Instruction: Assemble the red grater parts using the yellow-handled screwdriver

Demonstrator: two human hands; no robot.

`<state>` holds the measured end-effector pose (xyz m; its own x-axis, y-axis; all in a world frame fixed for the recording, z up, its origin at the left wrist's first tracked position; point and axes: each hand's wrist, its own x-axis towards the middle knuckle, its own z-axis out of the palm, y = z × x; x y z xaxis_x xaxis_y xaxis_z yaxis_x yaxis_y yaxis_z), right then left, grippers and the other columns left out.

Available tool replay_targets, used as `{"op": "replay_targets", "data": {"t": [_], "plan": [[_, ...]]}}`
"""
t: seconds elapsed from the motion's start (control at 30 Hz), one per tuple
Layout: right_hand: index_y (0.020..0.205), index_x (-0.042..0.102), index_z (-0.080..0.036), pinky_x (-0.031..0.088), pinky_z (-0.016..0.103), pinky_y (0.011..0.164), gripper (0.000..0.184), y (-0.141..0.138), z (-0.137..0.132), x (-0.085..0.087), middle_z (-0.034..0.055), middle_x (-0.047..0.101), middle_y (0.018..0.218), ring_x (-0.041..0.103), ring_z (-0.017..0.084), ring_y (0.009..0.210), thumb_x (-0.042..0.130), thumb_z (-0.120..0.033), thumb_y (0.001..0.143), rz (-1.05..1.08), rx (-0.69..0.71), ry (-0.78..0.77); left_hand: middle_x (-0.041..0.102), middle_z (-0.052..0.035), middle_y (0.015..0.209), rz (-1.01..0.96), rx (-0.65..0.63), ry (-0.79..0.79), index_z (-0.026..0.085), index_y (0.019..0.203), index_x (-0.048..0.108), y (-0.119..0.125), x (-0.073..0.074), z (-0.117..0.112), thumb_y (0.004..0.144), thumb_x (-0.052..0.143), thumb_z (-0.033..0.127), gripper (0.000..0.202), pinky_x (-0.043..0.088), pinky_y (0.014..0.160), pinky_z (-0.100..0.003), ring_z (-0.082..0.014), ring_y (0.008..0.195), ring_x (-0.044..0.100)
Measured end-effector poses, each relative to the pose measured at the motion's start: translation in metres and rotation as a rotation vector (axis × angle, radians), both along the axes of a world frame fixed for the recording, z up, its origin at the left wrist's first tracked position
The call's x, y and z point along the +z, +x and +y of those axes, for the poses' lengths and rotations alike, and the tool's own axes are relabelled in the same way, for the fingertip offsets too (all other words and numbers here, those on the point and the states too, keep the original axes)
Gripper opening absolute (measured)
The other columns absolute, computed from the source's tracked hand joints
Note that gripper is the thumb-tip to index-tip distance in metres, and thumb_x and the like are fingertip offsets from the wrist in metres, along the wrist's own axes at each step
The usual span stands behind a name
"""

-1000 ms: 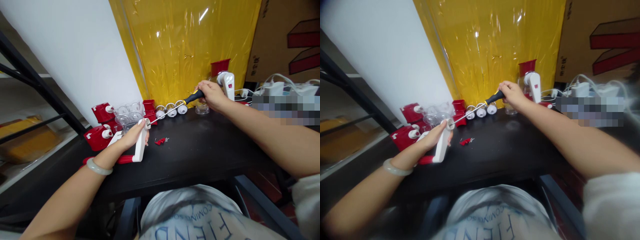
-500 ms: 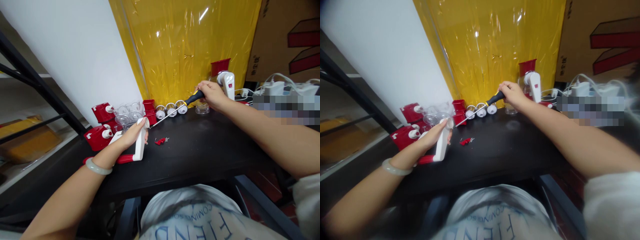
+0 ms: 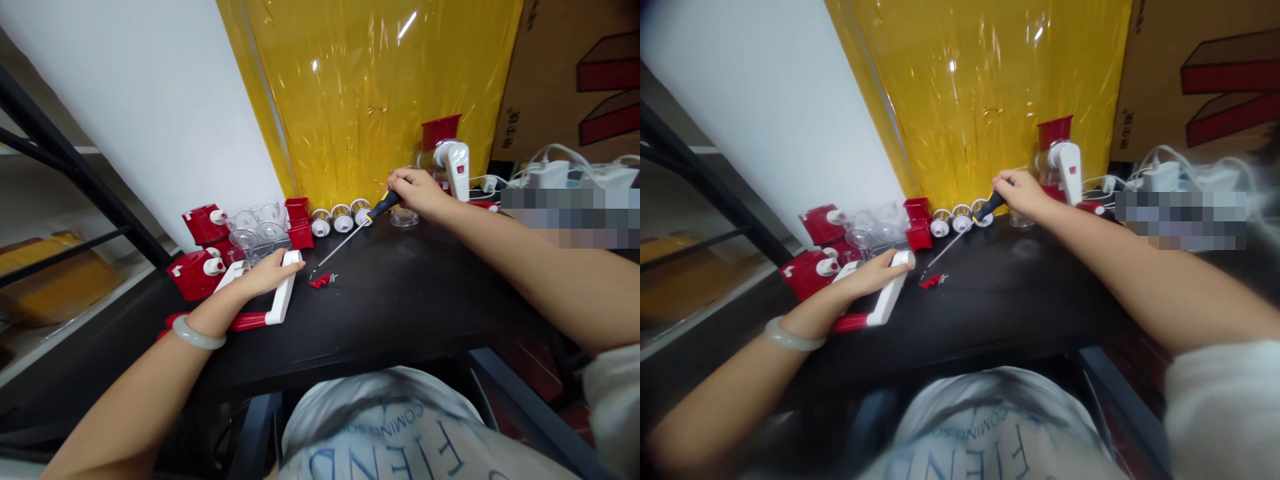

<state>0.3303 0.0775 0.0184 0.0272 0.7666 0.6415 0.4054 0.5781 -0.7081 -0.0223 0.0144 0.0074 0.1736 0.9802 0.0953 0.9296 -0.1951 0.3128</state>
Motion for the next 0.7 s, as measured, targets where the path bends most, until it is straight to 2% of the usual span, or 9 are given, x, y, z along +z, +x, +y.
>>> {"op": "replay_targets", "data": {"t": [0.17, 0.47, 0.6, 0.7], "plan": [[0.069, 0.059, -0.019, 0.031, 0.028, 0.053, 0.022, -0.0026, -0.0035, -0.0017, -0.0018, 0.044, 0.054, 0.044, 0.013, 0.054, 0.054, -0.034, 0.084, -0.039, 0.016, -0.022, 0.072, -0.0134, 0.119, 0.1, -0.047, 0.03, 0.019, 0.114, 0.063, -0.0007, -0.0003, -0.0019, 0.084, 0.051, 0.067, 0.058, 0.051, 0.092, -0.043, -0.0352, 0.106, 0.068], [0.069, 0.057, -0.02, 0.031, 0.029, 0.054, 0.027, -0.0005, 0.0005, -0.0044, -0.0019, 0.043, 0.055, 0.043, 0.014, 0.054, 0.057, -0.041, 0.086, -0.041, 0.024, -0.01, 0.069, -0.0122, 0.119, 0.071, -0.207, 0.151, 0.018, 0.114, 0.065, -0.0076, -0.0083, 0.0028, 0.089, 0.057, 0.055, 0.045, 0.049, 0.099, -0.044, -0.0312, 0.108, 0.065], [0.069, 0.057, -0.021, 0.032, 0.03, 0.055, 0.028, -0.0011, -0.0002, -0.0044, -0.0014, 0.044, 0.056, 0.044, 0.015, 0.054, 0.057, -0.042, 0.087, -0.045, 0.024, -0.01, 0.064, -0.0114, 0.116, 0.021, -0.354, 0.299, 0.019, 0.113, 0.069, -0.0047, -0.007, -0.0014, 0.091, 0.059, 0.048, 0.038, 0.047, 0.102, -0.044, -0.0281, 0.11, 0.062], [0.069, 0.058, -0.02, 0.033, 0.03, 0.057, 0.029, -0.0028, -0.0034, -0.003, -0.0015, 0.045, 0.056, 0.044, 0.015, 0.055, 0.058, -0.043, 0.087, -0.058, 0.015, -0.026, 0.065, -0.0097, 0.112, 0.029, -0.472, 0.35, 0.022, 0.106, 0.073, 0.0001, -0.0064, -0.0057, 0.093, 0.058, 0.041, 0.028, 0.045, 0.105, -0.046, -0.0272, 0.112, 0.06]]}}
